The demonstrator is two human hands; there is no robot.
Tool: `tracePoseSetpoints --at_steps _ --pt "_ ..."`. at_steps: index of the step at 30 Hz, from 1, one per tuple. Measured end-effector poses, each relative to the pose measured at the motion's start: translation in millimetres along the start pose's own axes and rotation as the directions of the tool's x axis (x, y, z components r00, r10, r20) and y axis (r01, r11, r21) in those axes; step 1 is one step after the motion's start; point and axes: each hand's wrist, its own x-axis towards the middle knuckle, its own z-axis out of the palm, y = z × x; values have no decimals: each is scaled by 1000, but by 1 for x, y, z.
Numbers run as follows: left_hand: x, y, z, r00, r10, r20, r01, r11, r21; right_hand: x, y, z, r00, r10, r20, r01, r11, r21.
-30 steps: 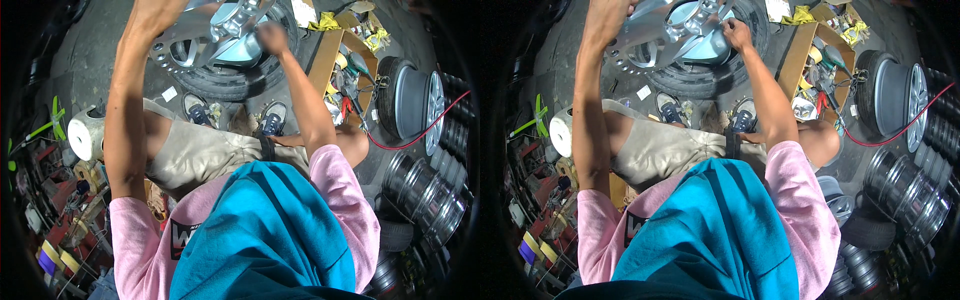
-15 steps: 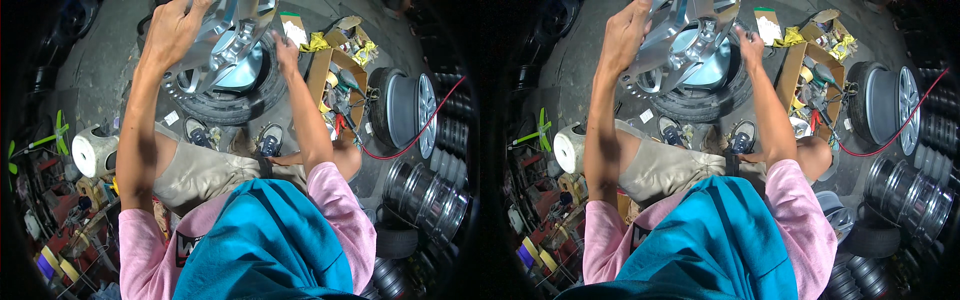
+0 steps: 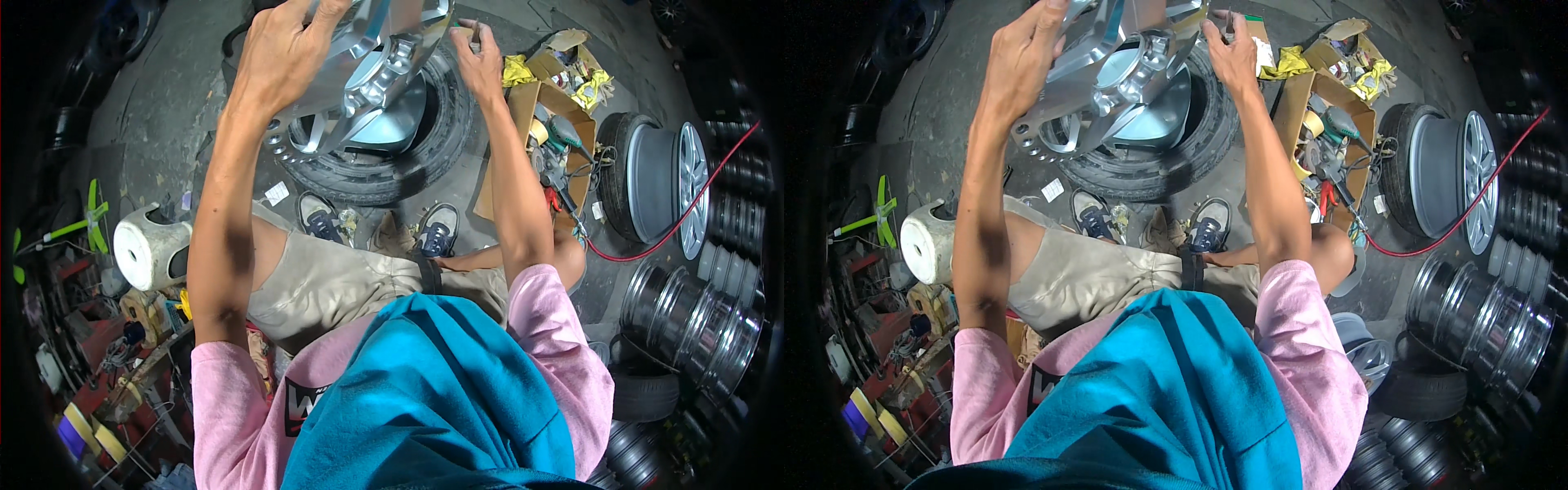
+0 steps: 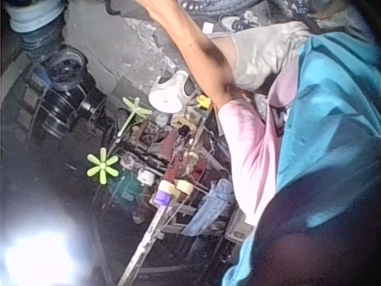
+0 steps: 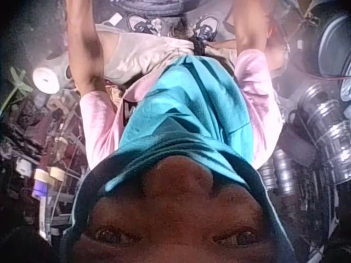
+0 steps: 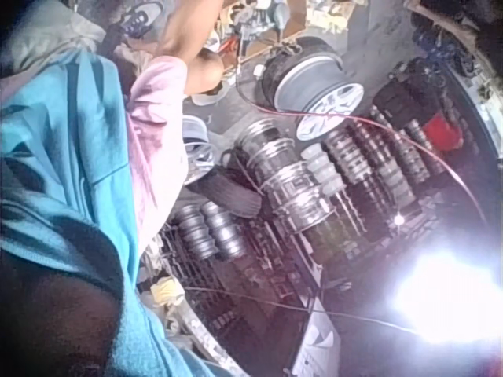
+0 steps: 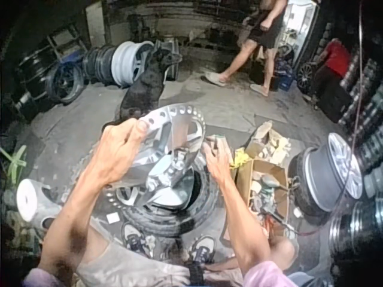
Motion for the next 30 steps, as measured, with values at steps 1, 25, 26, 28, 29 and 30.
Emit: tracePoseSetpoints --at_steps 1,25,26,28,29,30 --pt "1 0 2 999 26 -20 -26 999 -25 -1 -2 -2 1000 5 -13 -5 999 38" --pt "-12 -2 1 992 -43 117 48 998 -44 18 14 -15 961 -268 73 276 893 -356" --pt "-13 -3 1 992 -46 118 51 998 -44 16 11 -13 992 -58 115 83 971 -225" --pt "-14 -4 0 994 -37 99 41 998 -40 14 5 -13 972 146 185 -129 987 -101" --pt "-14 -4 -1 994 -38 98 42 998 -38 14 1 -14 948 208 240 -203 978 -46" --pt "-13 -4 -2 992 -50 119 53 998 -28 14 -2 -14 917 264 299 -278 961 5"
